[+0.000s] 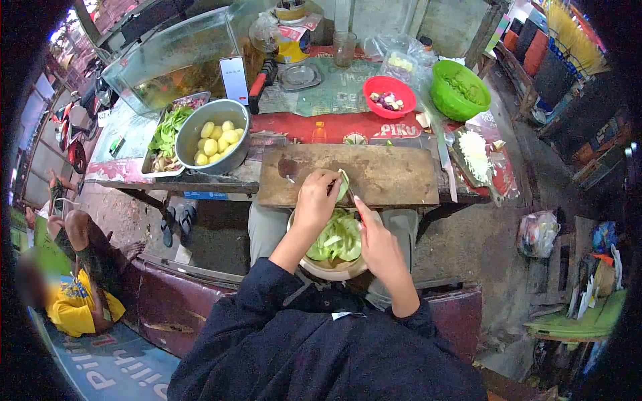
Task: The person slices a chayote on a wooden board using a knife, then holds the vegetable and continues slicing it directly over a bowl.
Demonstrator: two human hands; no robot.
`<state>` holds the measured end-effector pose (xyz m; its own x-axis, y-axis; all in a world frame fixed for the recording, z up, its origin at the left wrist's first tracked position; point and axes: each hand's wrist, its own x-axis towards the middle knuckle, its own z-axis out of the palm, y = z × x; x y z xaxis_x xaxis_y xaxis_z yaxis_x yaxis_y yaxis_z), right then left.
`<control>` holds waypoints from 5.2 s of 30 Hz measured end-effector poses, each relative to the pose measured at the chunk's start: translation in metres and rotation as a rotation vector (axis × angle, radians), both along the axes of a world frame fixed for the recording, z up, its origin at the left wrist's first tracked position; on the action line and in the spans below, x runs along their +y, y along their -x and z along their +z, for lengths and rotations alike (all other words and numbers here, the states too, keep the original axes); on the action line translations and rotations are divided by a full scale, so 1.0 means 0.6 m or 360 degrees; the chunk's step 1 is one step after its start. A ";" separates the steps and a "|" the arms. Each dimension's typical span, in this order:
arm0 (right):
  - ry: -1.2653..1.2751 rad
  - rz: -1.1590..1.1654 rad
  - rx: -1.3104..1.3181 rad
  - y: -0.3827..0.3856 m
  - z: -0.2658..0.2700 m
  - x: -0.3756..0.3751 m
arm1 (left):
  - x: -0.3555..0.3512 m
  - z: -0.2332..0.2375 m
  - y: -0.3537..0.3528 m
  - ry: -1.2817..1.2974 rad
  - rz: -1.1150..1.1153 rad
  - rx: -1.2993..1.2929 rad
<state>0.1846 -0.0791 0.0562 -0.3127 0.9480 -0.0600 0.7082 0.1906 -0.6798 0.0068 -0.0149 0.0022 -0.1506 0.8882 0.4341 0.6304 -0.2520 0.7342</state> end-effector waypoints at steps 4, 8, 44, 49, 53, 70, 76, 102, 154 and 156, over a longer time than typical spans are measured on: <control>0.0077 -0.0008 -0.0041 0.009 0.000 -0.006 | 0.000 -0.007 -0.004 0.0003 0.0022 0.0002; -0.0113 -0.0020 -0.0172 0.015 -0.028 -0.011 | 0.000 -0.007 -0.006 0.0040 0.0041 0.0011; 0.0027 -0.0050 -0.0485 0.046 -0.002 -0.002 | -0.003 -0.004 -0.014 0.0076 0.0126 -0.0071; 0.0053 -0.0078 -0.0367 0.029 -0.009 -0.030 | -0.001 -0.003 -0.008 0.0083 0.0122 -0.0133; -0.0009 -0.0135 -0.0304 0.019 -0.012 -0.012 | 0.001 -0.006 -0.007 0.0014 0.0114 -0.0119; 0.0070 -0.0057 -0.0272 0.037 -0.010 -0.023 | -0.002 -0.008 -0.002 -0.0002 0.0115 -0.0091; 0.0043 -0.0192 -0.0211 0.030 -0.011 -0.032 | -0.001 -0.008 0.000 -0.0089 0.0127 -0.0096; -0.0073 -0.0056 -0.0162 0.047 -0.012 -0.058 | -0.037 0.015 0.008 0.0136 0.0123 0.0052; 0.0024 -0.0063 0.0182 0.040 -0.042 -0.034 | -0.051 -0.004 0.029 -0.0019 0.0026 -0.0027; 0.0246 -0.0058 0.0090 0.017 0.002 -0.027 | -0.051 0.003 0.036 -0.0037 0.0028 0.0001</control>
<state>0.1742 -0.0955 0.0574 -0.2855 0.9396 -0.1891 0.6724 0.0558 -0.7380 -0.0147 -0.0453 0.0040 -0.1658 0.8750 0.4548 0.6355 -0.2578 0.7278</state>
